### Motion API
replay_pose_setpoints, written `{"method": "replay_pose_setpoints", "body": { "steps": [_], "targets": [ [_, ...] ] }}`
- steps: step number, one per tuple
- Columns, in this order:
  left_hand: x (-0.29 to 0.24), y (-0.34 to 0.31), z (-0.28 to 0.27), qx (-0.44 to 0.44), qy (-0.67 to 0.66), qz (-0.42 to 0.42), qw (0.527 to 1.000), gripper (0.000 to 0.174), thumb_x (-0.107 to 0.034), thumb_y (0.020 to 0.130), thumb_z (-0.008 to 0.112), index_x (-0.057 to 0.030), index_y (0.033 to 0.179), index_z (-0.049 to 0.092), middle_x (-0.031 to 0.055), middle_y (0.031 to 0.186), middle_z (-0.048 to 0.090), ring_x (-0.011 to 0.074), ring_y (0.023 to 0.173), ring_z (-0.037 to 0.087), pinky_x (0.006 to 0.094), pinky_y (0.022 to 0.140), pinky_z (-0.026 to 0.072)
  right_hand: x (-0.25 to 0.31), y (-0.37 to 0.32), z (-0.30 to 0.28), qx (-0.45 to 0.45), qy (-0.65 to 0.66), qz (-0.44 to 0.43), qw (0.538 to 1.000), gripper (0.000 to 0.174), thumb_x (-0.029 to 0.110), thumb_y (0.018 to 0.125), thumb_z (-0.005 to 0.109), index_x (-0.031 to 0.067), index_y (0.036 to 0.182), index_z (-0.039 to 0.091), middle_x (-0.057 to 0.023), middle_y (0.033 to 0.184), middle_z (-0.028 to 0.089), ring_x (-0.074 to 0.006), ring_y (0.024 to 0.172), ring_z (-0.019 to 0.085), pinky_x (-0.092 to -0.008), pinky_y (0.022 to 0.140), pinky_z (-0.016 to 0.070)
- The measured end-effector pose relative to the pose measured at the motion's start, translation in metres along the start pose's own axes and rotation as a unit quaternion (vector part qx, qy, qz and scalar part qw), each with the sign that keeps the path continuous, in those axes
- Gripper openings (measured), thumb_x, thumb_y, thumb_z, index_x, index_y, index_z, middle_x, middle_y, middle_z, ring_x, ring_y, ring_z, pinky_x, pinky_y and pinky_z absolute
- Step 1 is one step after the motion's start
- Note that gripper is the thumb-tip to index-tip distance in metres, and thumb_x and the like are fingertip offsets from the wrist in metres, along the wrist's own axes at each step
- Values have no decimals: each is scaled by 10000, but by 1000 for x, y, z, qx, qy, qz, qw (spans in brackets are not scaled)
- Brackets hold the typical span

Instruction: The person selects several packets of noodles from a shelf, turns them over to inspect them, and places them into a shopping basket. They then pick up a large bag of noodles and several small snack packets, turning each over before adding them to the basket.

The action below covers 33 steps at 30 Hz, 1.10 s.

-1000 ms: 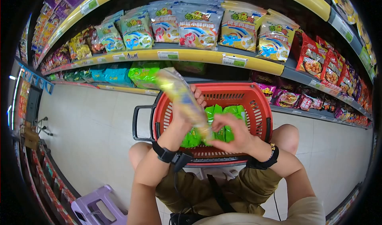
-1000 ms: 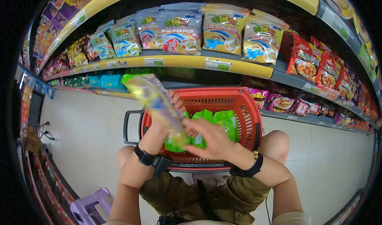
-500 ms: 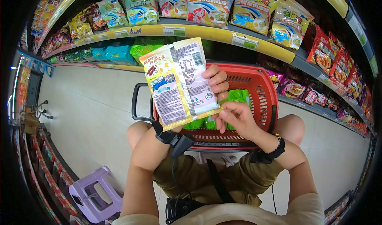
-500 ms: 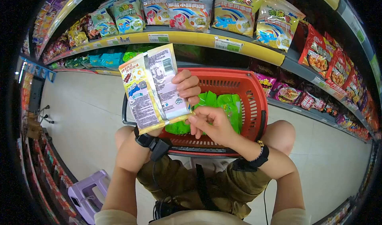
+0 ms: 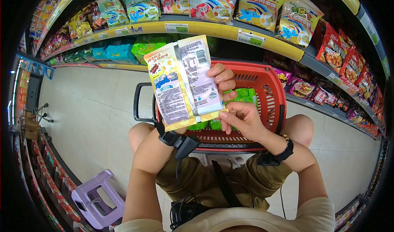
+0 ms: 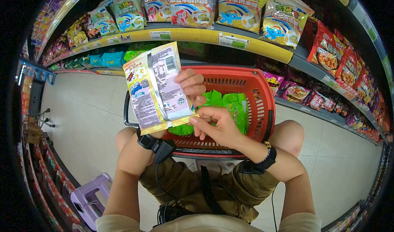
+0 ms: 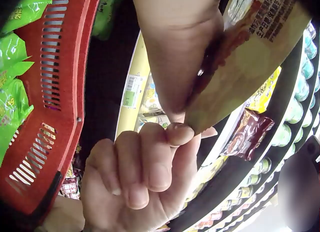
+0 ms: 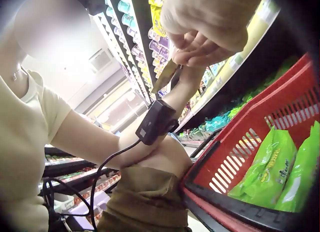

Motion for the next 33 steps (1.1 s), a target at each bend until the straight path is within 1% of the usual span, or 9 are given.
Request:
{"method": "replay_pose_setpoints", "body": {
  "steps": [12,15,18,21,24,26,27,29,33],
  "targets": [
    [0,1,0,33,5,2,999,205,-313,893,434,-143,787,391,-6,802,366,133,793,386,311,743,305,2,0,2,6,-24,-9,1000,210,143,928,532,-16,800,580,-22,658,583,-55,556,527,-198,492,433],
    [-1,0,0,22,21,6,1000,198,-303,892,439,-139,793,392,-2,807,370,139,807,391,316,756,312,3,1,-2,-24,-37,-6,999,255,151,911,567,0,706,554,12,578,514,-32,510,445,-203,448,360],
    [-5,2,-14,2,29,16,999,183,-294,877,465,-131,817,409,4,815,390,148,806,404,322,771,328,1,2,-13,-66,-157,-55,984,339,158,883,612,23,598,485,45,510,403,-28,481,335,-227,428,261],
    [-21,5,-41,-12,118,65,991,176,-287,865,494,-122,853,433,16,832,425,163,813,431,330,788,353,10,-2,-30,-168,-183,-94,964,421,156,859,641,38,527,410,59,475,305,-41,473,257,-256,434,190],
    [-44,-10,-86,-200,206,133,948,227,-328,875,498,-101,869,490,46,804,507,187,753,507,333,704,428,21,-3,-40,-203,-215,-112,949,326,157,844,656,42,611,458,43,532,382,-38,491,319,-234,445,250],
    [-54,-26,-95,-368,258,180,875,275,-367,896,469,-95,867,502,62,821,541,192,759,533,348,678,445,35,-3,-36,-207,-194,-170,944,191,169,827,672,40,827,531,-1,703,511,-54,613,459,-222,533,371],
    [-57,-33,-91,-444,271,197,831,300,-385,906,453,-92,867,505,70,837,556,192,772,545,356,675,451,35,-1,-36,-208,-194,-171,943,191,169,827,672,40,827,531,-1,703,511,-54,613,459,-222,533,371],
    [-62,-36,-101,-456,284,197,820,361,-423,929,409,-78,891,506,74,836,560,201,774,549,360,690,456,38,2,-36,-210,-246,-186,928,358,194,824,673,33,1093,499,-54,962,573,-99,845,550,-245,692,453],
    [-68,-35,-92,-450,306,232,806,403,-414,971,347,-57,1067,509,75,991,593,188,912,584,350,800,470,25,12,-52,-168,-105,-118,973,433,217,852,646,18,1193,468,-79,1081,573,-122,964,548,-289,764,470]
  ]
}}
Point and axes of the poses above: each hand's wrist, its own y-axis towards the middle knuckle, its own z-axis out of the palm, x = y × z, the point moved 9 cm from there along y, towards the middle knuckle
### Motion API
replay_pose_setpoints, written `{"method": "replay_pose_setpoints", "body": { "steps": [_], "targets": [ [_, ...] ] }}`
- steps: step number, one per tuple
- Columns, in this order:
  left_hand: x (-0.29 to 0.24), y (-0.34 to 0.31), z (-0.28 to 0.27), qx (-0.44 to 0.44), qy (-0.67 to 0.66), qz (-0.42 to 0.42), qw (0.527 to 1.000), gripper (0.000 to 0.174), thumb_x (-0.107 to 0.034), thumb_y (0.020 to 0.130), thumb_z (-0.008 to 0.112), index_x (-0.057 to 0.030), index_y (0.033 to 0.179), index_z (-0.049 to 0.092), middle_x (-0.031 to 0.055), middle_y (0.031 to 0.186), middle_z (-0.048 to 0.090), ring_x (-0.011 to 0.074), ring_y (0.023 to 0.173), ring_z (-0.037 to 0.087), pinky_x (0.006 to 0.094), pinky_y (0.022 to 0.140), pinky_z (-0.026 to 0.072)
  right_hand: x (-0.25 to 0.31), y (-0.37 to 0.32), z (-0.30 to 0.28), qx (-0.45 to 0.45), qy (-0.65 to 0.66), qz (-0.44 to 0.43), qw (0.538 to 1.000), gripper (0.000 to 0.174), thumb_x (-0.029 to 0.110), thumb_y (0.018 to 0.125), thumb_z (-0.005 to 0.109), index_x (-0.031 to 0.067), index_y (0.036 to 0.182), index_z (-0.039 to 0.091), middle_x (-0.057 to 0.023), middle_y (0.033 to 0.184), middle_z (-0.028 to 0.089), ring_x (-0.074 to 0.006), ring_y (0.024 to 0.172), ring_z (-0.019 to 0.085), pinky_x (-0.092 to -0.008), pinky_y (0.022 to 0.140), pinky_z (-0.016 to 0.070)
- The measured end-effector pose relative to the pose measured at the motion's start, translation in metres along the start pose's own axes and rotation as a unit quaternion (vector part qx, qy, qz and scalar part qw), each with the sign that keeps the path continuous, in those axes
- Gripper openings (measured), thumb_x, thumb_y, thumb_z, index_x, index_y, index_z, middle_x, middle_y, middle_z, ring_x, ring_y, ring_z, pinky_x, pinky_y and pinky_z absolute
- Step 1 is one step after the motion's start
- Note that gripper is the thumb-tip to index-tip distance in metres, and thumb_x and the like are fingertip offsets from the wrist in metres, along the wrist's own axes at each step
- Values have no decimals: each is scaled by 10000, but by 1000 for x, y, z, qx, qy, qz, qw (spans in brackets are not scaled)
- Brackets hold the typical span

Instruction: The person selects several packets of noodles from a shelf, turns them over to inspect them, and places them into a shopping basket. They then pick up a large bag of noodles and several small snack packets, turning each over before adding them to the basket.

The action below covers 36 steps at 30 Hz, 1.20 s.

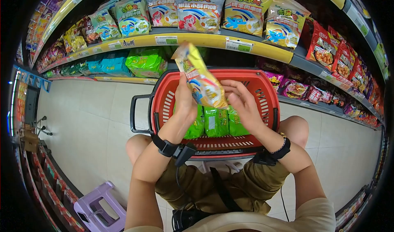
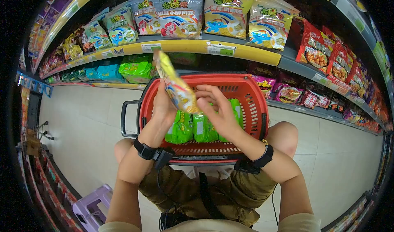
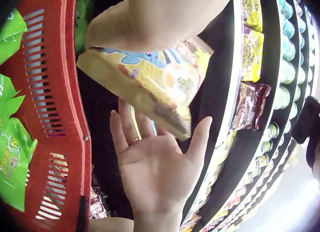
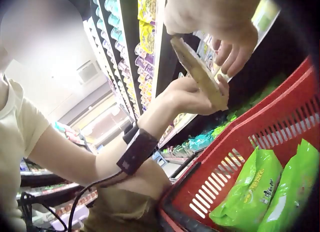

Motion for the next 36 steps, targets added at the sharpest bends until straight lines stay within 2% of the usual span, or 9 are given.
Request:
{"method": "replay_pose_setpoints", "body": {
  "steps": [2,10,18,26,30,31,32,34,36],
  "targets": [
    [-7,-2,3,5,13,31,999,430,-412,983,330,-49,1152,489,74,1078,595,169,977,591,336,846,468,-4,4,1,17,104,52,993,397,203,882,614,10,1197,470,-81,1135,564,-105,986,546,-277,754,478],
    [-45,-1,24,123,3,55,991,347,-299,964,452,-10,1153,486,88,1064,604,152,940,614,296,807,487,-29,9,-7,36,54,144,987,317,194,921,555,15,1180,525,-43,1043,637,-90,917,592,-262,763,498],
    [-75,-5,1,45,33,110,992,240,-204,943,510,-6,1054,587,81,991,653,140,848,636,285,763,502,-34,8,10,128,98,203,966,340,212,918,558,13,1191,516,-47,1072,636,-89,898,607,-248,796,483],
    [14,12,-8,72,108,-40,991,232,-197,954,481,-6,1015,597,63,976,650,142,841,622,275,752,490,-51,25,-37,9,7,115,993,312,160,902,572,-13,1154,506,-66,982,646,-109,872,609,-233,796,459],
    [56,21,-23,37,112,-92,989,208,-183,948,492,-21,1040,585,68,990,645,141,824,617,300,724,492,-92,24,-66,-57,-31,188,980,267,140,877,570,-39,1073,545,-124,932,654,-155,862,611,-265,748,472],
    [52,13,-20,19,171,-94,980,357,-214,920,541,-15,1211,483,108,1150,578,176,1041,554,343,881,436,-82,26,-75,-105,-148,124,976,290,134,869,575,-33,1101,528,-140,998,628,-184,892,605,-278,768,478],
    [55,15,-19,27,173,-93,980,357,-214,920,541,-15,1211,483,108,1150,578,176,1041,554,343,881,436,-70,26,-82,-151,-264,58,951,318,128,860,580,-28,1129,512,-156,1064,602,-214,923,600,-292,787,483],
    [56,26,-41,-47,272,-72,958,549,-313,891,569,-120,1354,347,47,1376,406,206,1297,313,512,1045,183,-43,36,-89,-171,-253,-13,952,339,121,855,583,-13,1155,499,-163,1112,566,-240,955,587,-312,805,485],
    [55,28,-37,-19,253,-59,966,668,-343,864,594,-124,1402,264,54,1421,343,222,1340,229,510,1070,65,-3,45,-93,-190,-241,-105,946,366,105,840,597,27,1183,495,-160,1171,511,-280,1056,536,-355,822,484]
  ]
}}
Point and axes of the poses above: each hand's wrist, its own y-axis towards the middle knuckle, its own z-axis out of the palm, x = y × z, the point moved 9 cm from there along y, towards the middle knuckle
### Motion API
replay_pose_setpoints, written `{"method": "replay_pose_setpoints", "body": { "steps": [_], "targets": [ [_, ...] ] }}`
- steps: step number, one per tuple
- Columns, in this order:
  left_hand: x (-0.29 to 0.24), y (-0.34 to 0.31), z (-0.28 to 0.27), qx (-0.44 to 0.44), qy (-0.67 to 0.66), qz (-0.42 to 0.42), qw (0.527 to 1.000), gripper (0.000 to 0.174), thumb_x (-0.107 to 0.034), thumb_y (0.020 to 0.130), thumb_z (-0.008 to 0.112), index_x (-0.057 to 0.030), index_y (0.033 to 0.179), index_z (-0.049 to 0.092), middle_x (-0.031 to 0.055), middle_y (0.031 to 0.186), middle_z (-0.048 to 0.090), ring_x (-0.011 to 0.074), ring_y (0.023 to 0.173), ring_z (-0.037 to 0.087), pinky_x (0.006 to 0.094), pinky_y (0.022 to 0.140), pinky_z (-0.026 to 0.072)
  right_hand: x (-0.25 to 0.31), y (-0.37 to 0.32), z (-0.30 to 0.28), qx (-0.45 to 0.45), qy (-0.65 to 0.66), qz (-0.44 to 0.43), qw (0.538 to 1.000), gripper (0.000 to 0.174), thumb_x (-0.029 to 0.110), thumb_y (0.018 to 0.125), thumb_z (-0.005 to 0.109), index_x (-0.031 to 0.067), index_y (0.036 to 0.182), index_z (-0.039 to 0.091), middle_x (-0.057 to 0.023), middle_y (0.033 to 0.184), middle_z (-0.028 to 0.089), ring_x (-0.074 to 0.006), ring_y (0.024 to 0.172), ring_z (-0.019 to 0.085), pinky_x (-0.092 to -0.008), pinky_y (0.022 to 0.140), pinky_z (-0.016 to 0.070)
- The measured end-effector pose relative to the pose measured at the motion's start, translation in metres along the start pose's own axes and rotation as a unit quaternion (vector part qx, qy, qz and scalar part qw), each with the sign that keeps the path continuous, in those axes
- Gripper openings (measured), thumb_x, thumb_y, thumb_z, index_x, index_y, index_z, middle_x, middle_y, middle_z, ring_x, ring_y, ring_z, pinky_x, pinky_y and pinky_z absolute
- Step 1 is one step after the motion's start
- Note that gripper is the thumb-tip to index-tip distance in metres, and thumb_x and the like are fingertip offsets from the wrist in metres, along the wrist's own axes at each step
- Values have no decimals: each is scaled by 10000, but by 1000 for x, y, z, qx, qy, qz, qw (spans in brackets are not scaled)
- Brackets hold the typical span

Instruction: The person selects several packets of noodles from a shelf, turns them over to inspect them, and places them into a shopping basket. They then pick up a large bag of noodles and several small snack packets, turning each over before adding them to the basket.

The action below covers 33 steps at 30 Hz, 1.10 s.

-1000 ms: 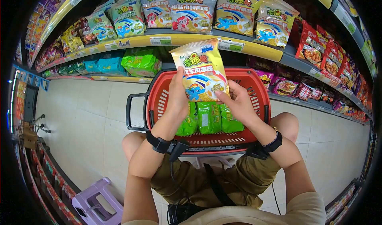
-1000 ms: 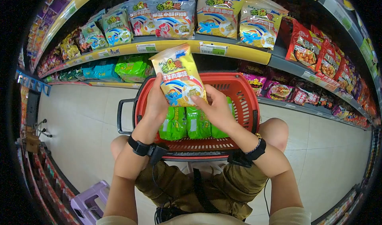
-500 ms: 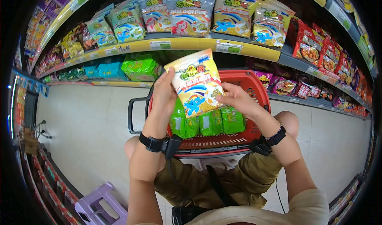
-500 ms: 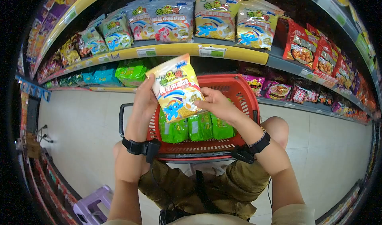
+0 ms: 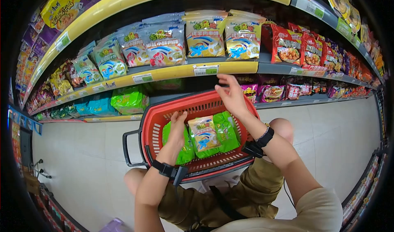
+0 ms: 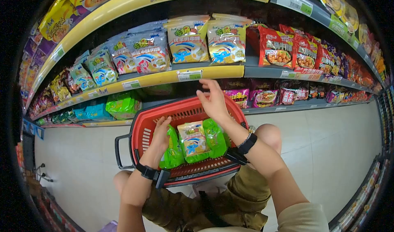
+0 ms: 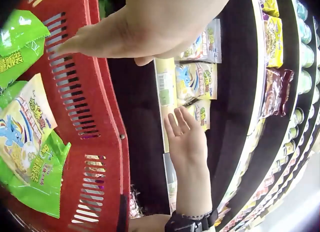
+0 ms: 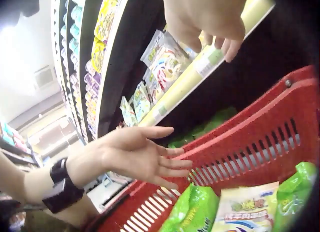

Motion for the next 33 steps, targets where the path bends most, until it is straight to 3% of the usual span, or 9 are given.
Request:
{"method": "replay_pose_setpoints", "body": {
  "steps": [2,3,6,7,13,18,20,26,33],
  "targets": [
    [-14,-9,7,29,-6,38,999,645,-319,859,602,-128,1390,290,56,1401,372,229,1335,242,501,1065,102,19,19,-15,-53,-58,-66,995,377,108,828,605,30,1182,503,-157,1206,499,-308,1107,489,-385,893,438],
    [-17,-12,9,42,-16,45,998,592,-303,854,609,-122,1356,353,52,1365,405,230,1315,271,486,1060,132,29,28,-16,-67,-104,-130,984,408,114,814,613,41,1201,507,-155,1255,473,-339,1157,421,-407,977,353],
    [-21,-24,23,86,-31,31,995,502,-286,852,612,-118,1291,434,41,1307,451,217,1279,318,469,1049,171,40,49,-9,-72,-145,-193,968,447,119,800,619,60,1228,505,-162,1295,442,-359,1182,374,-430,1025,276],
    [-21,-28,29,95,-45,28,994,405,-269,859,606,-127,1221,492,35,1258,485,207,1241,361,435,1043,208,44,53,-6,-75,-166,-201,962,488,123,786,628,75,1254,498,-174,1308,423,-370,1211,327,-441,1023,273],
    [-24,-41,45,125,-9,43,991,305,-201,891,556,-124,1181,505,32,1189,515,162,1167,425,340,999,286,38,60,10,-70,-280,-192,938,590,162,783,635,55,1319,412,-192,1383,293,-392,1238,271,-480,1023,235],
    [-27,-41,47,127,5,63,990,287,-169,906,519,-102,1184,496,32,1166,518,142,1128,452,317,979,315,36,59,5,-46,-224,-189,955,636,169,790,633,42,1349,358,-190,1385,282,-403,1239,269,-476,1030,227],
    [-26,-40,47,139,0,61,988,293,-182,902,539,-107,1184,508,40,1209,511,151,1173,429,366,995,316,38,58,5,-44,-204,-199,958,646,177,790,637,38,1353,352,-189,1386,280,-406,1244,265,-476,1032,227],
    [-22,-44,48,155,2,54,986,301,-201,903,549,-95,1182,514,57,1221,510,181,1172,439,365,984,342,28,64,9,-49,-277,-185,942,677,213,788,646,4,1354,337,-204,1377,285,-396,1264,262,-459,1044,229],
    [-30,-43,47,157,2,61,986,308,-214,903,555,-78,1177,515,75,1236,505,204,1166,453,375,980,357,45,51,-9,-85,-27,-174,981,566,140,835,598,-12,1324,358,-168,1306,357,-332,1261,314,-388,1045,266]
  ]
}}
Point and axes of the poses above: each hand's wrist, its own y-axis towards the middle knuckle, its own z-axis out of the palm, x = y × z, the point moved 9 cm from there along y, towards the middle knuckle
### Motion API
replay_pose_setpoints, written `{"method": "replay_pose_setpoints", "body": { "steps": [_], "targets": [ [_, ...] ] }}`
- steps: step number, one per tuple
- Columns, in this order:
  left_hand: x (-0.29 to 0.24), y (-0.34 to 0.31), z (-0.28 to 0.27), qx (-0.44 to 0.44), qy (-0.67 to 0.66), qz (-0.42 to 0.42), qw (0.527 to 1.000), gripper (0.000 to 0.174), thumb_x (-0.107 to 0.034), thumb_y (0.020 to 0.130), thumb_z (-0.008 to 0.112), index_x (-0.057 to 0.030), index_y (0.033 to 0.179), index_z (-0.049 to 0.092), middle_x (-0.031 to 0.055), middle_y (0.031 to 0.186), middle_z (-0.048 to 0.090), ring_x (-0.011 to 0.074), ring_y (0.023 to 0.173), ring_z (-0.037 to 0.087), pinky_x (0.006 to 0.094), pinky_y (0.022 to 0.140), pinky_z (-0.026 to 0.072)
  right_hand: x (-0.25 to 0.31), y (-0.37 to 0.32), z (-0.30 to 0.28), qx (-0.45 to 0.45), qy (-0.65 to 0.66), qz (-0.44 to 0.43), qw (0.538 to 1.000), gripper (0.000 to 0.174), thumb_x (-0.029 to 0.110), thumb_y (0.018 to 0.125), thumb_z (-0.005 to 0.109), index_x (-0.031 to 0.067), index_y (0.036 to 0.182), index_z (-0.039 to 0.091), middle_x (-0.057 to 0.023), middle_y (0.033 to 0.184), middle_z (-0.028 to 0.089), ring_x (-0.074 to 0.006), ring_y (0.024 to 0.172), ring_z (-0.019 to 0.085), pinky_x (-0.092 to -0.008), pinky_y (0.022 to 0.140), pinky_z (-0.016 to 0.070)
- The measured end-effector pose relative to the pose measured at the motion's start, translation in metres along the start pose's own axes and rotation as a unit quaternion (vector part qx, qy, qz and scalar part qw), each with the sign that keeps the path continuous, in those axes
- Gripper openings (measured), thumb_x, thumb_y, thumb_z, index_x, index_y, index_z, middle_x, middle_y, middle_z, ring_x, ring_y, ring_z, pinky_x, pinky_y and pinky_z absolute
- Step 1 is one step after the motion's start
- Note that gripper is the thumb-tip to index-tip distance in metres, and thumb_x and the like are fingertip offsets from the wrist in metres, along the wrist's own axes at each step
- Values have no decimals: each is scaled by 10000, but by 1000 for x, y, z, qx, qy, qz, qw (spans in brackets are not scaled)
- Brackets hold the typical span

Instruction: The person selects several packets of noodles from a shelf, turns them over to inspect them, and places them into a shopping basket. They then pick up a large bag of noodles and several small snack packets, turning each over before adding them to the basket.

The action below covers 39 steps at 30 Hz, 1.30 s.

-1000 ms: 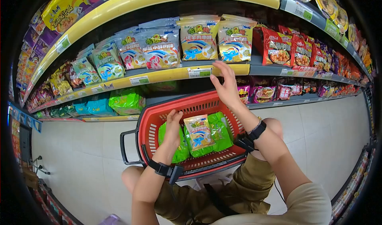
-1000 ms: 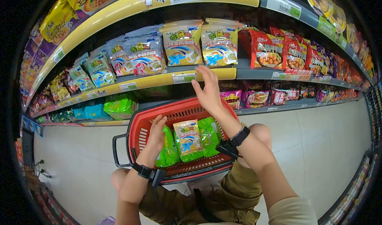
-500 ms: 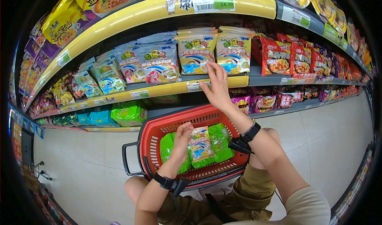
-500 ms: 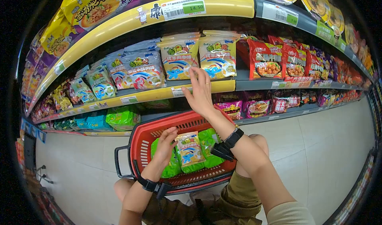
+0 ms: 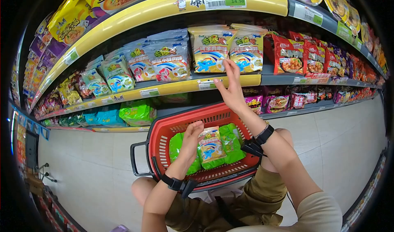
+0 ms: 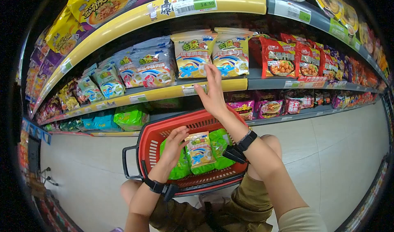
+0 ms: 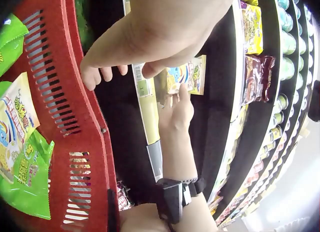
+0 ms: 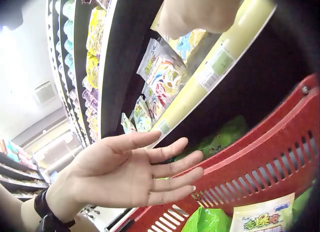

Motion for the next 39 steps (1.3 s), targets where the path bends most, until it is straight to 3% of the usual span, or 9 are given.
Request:
{"method": "replay_pose_setpoints", "body": {
  "steps": [9,13,14,15,17,19,22,24,39],
  "targets": [
    [-59,-11,3,36,-77,99,991,514,-424,959,401,-41,1301,422,113,1282,476,236,1197,448,395,990,357,31,-31,0,76,271,90,955,339,114,915,516,-26,1222,484,-89,1264,453,-199,1173,459,-333,1013,352],
    [-79,-18,10,96,-106,161,977,498,-351,951,474,-12,1308,406,85,1284,490,133,1128,477,314,953,385,31,-115,56,240,565,420,668,357,147,903,552,5,1226,498,-94,1213,553,-174,1083,553,-356,971,415],
    [-78,-20,7,86,-122,153,977,380,-240,920,560,-8,1216,505,65,1161,584,88,988,556,260,858,442,20,-139,61,194,490,508,681,431,261,926,508,7,1271,461,-125,1263,521,-204,1141,523,-388,984,405],
    [-79,-23,4,78,-123,148,978,380,-240,920,560,-8,1216,505,65,1161,584,88,988,556,260,858,442,20,-141,63,196,490,515,675,431,261,926,508,7,1271,461,-125,1263,521,-204,1141,523,-388,984,405],
    [-86,-23,-10,16,-138,159,978,264,-157,882,616,-3,1094,581,54,1014,648,81,847,604,232,767,474,37,-133,78,209,651,522,509,561,429,944,404,14,1323,407,-155,1304,486,-241,1189,488,-424,1010,377],
    [-91,-21,-18,-14,-154,171,973,225,-143,874,625,9,1038,598,63,969,659,91,801,621,235,734,488,46,-120,75,249,608,517,548,720,588,923,277,16,1346,382,-176,1329,455,-270,1234,439,-472,1029,345],
    [-99,-21,-47,-71,-189,191,961,248,-157,879,619,28,1040,587,87,979,655,117,804,638,243,710,507,47,-120,72,278,564,490,604,612,478,946,377,-12,1311,411,-178,1268,510,-271,1156,518,-433,962,433],
    [-107,-20,-60,-82,-189,192,960,256,-168,878,621,24,1044,584,93,983,653,128,818,641,254,716,515,45,-116,69,384,384,360,759,435,280,956,459,-35,1256,457,-171,1161,585,-243,1018,611,-352,862,510],
    [-109,-19,-61,-86,-183,169,965,285,-174,869,634,22,1066,568,103,1000,649,142,843,648,270,731,533,32,-115,56,347,311,383,797,252,203,944,502,-31,940,595,-126,818,663,-158,697,650,-247,641,517]
  ]
}}
Point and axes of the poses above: each hand's wrist, its own y-axis towards the middle knuckle, its own z-axis out of the palm, x = y × z, the point moved 9 cm from there along y, towards the middle knuckle
